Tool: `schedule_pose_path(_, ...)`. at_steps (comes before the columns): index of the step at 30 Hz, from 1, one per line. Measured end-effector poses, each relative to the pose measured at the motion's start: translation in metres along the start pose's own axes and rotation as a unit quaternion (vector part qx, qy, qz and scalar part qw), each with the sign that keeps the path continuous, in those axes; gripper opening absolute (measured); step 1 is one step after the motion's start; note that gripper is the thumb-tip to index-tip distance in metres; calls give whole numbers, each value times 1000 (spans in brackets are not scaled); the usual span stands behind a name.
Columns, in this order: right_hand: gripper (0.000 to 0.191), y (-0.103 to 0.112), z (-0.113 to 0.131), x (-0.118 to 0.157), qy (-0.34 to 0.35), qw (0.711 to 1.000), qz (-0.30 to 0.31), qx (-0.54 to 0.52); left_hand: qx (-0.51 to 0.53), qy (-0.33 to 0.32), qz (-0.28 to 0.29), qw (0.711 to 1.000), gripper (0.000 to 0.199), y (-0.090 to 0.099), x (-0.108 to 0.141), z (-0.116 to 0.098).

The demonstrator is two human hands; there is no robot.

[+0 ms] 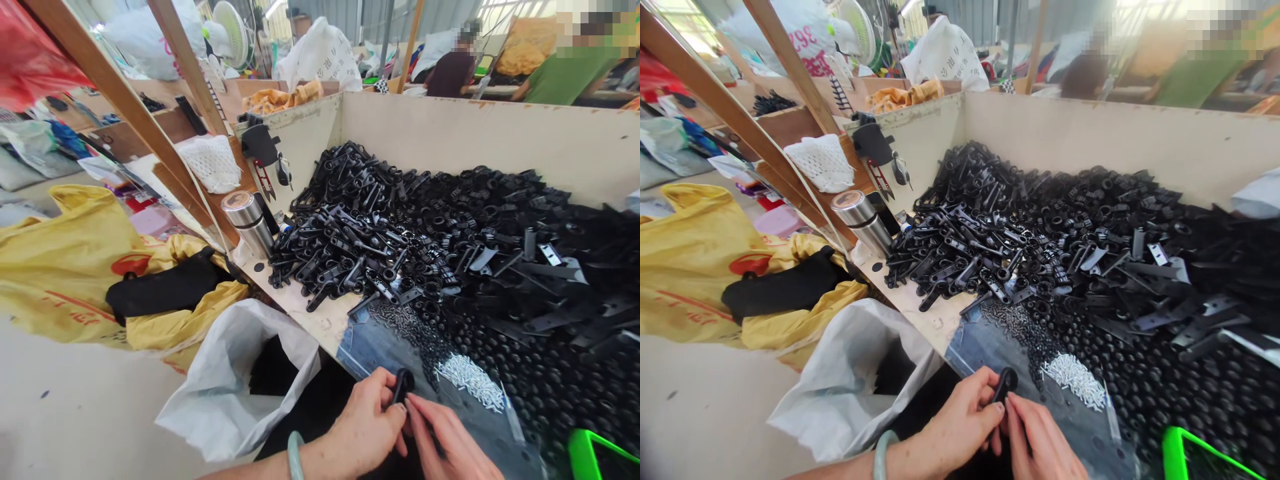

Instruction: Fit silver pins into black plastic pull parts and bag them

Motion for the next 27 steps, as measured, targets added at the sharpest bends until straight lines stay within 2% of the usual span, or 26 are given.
schedule_pose_path(4, 26, 1, 1, -3, 58, 996, 8, 64, 20, 8, -4, 1000, 18, 0, 0, -2)
schedule_pose_path(11, 29, 3, 7, -6, 41, 994, 20, 99, 3, 7, -15, 1000, 18, 2, 1, -1)
schedule_pose_path(16, 40, 7, 5, -8, 30, 995, 43, 83, -24, 3, 10, 1000, 24, 6, -3, 7)
schedule_pose_path(21, 35, 13, -3, -16, 65, 992, 77, 72, -36, -1, 30, 999, 30, 10, -7, 13)
schedule_pose_path(27, 34, 19, 1, -28, 52, 992, 88, 72, -48, -9, 33, 998, 29, 12, -8, 17)
Point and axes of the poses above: each hand's wrist, its own x-axis away from the middle knuckle, its own y-axis out of the back of the hand, z = x × y, the point moved 2 cm from there along -x, towards the middle knuckle, and after that the axes turned 12 degrees about z, right-handed, at the moved point
